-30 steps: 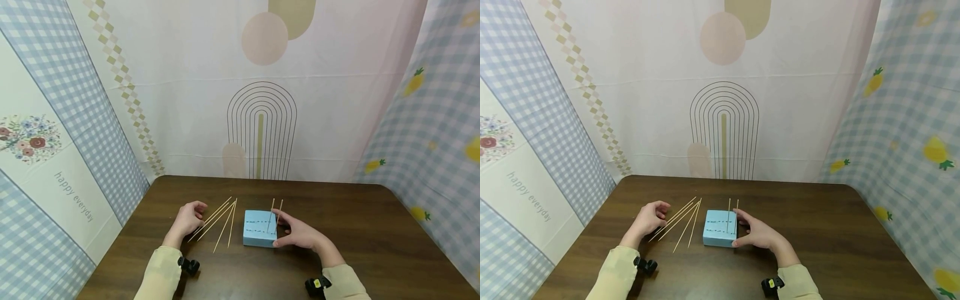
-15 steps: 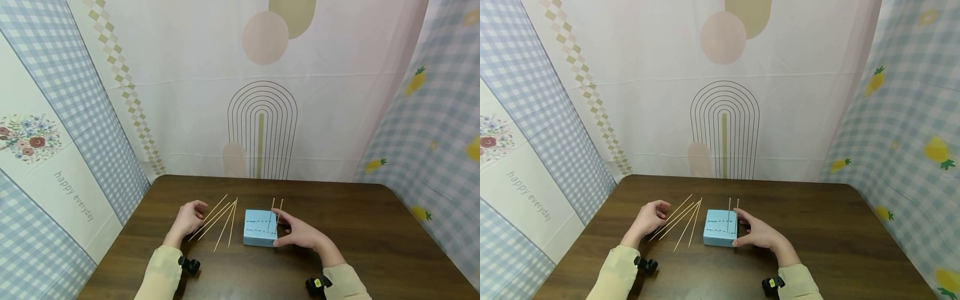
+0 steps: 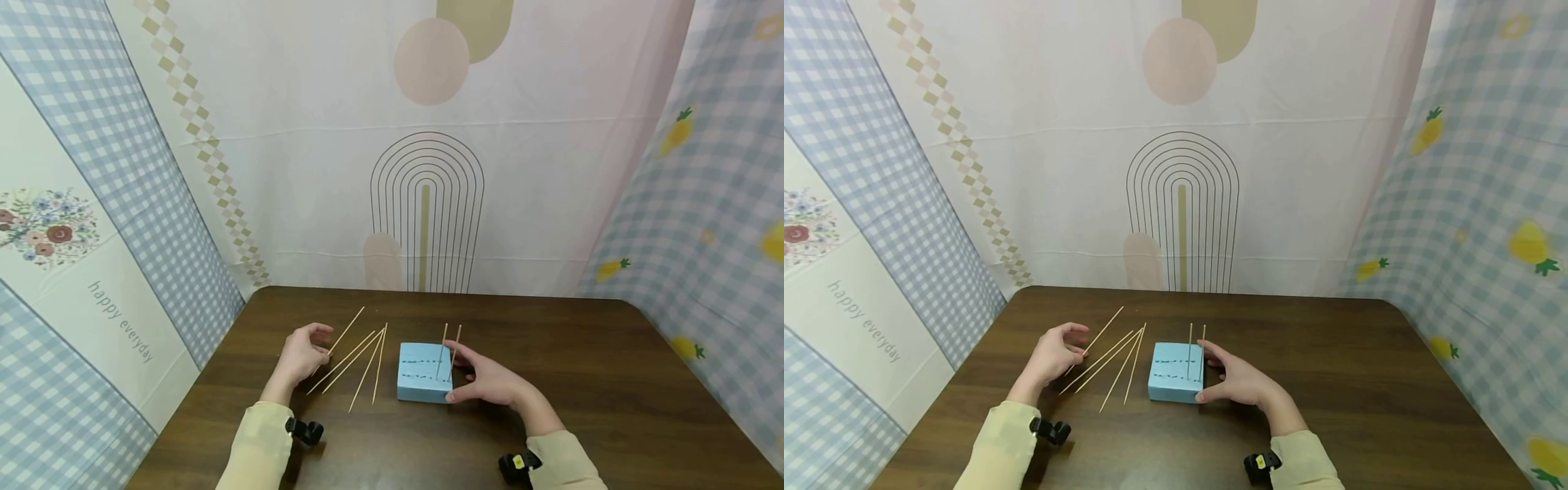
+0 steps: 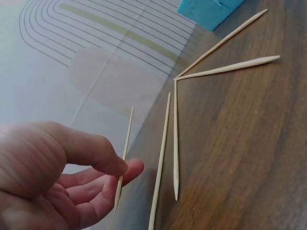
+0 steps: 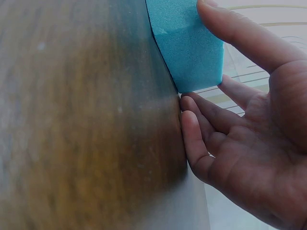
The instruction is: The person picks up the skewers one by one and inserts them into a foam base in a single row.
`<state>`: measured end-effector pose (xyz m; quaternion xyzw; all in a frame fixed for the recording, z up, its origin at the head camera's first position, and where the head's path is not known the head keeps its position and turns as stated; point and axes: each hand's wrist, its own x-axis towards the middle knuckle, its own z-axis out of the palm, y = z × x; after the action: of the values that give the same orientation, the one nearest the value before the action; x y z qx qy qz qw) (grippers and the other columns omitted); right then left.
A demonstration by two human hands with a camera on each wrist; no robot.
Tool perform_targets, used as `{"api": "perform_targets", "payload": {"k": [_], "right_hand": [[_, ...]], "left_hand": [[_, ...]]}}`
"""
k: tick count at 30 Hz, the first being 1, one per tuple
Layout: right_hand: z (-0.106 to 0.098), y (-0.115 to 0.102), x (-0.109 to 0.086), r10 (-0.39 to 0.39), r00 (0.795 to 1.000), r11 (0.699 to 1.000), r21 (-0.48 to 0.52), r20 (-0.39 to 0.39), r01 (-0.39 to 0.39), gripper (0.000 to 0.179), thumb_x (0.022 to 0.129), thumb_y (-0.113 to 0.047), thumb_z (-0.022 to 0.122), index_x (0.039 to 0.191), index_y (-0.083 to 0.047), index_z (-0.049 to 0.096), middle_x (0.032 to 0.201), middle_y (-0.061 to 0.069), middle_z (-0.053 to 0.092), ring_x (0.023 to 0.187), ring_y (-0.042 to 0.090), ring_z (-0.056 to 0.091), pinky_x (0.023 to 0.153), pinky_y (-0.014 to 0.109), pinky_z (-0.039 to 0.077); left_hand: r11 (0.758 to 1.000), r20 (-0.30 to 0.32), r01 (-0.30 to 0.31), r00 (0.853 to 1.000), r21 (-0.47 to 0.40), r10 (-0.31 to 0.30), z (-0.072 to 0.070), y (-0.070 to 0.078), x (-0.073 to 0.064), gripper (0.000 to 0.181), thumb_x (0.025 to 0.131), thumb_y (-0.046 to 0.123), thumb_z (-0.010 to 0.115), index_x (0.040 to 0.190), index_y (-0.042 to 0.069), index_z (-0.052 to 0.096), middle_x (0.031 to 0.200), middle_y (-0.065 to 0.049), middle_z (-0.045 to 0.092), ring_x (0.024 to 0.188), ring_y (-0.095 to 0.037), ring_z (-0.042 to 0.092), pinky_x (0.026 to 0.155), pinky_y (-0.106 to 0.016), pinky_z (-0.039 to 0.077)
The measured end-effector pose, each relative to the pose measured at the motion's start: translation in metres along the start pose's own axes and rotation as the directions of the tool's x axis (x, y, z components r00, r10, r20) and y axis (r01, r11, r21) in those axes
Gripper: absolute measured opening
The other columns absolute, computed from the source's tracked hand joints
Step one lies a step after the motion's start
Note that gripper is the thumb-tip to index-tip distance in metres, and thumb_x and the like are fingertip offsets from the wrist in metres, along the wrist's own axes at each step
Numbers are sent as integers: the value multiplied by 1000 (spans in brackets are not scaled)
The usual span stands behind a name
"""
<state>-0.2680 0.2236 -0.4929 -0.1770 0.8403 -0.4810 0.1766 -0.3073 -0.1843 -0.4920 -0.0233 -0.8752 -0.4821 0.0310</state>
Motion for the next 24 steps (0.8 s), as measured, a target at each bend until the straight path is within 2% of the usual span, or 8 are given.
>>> {"api": "perform_targets", "payload": {"k": [4, 8, 13, 18, 24], "right_hand": [[0, 0, 0, 2, 1000, 1000, 1, -2, -2, 105, 86, -27, 91, 170, -15, 28, 165, 24, 37, 151, 43, 38, 119, 59, 37], [0, 1, 1, 4, 1000, 1000, 0, -3, -4, 106, 86, -27, 91, 170, -15, 28, 165, 25, 37, 151, 43, 37, 119, 59, 37], [-2, 2, 2, 4, 1000, 1000, 4, 0, -4, 105, 86, -27, 91, 170, -15, 28, 166, 25, 36, 152, 43, 37, 120, 59, 36], [-4, 2, 3, 1, 1000, 1000, 4, 2, -1, 105, 87, -26, 91, 170, -15, 28, 166, 25, 36, 152, 43, 37, 120, 59, 37], [-6, 2, 3, 8, 1000, 1000, -2, 3, -8, 105, 86, -27, 91, 169, -17, 29, 165, 25, 37, 151, 43, 37, 120, 59, 37]], "left_hand": [[999, 10, -7, 1000, -33, 7, 0, 2, 0, 54, 81, -20, 74, 131, -2, 69, 109, -16, 76, 85, -23, 71, 68, -31, 57], [997, 18, -17, 1000, -79, 18, 1, 3, 1, 52, 84, -20, 70, 133, -3, 67, 106, -15, 77, 85, -24, 69, 69, -29, 55], [991, 9, -55, 998, -126, 56, 2, 6, 4, 48, 88, -17, 68, 134, -4, 66, 104, -18, 78, 87, -23, 70, 72, -26, 54], [980, -19, -81, 997, -184, 78, 4, 11, 6, 45, 90, -16, 65, 133, -5, 65, 105, -25, 76, 90, -32, 74, 71, -24, 54], [956, -54, -86, 996, -279, 74, 8, 20, 5, 30, 96, -10, 67, 125, -5, 68, 105, -30, 73, 91, -44, 75, 69, -25, 59]]}}
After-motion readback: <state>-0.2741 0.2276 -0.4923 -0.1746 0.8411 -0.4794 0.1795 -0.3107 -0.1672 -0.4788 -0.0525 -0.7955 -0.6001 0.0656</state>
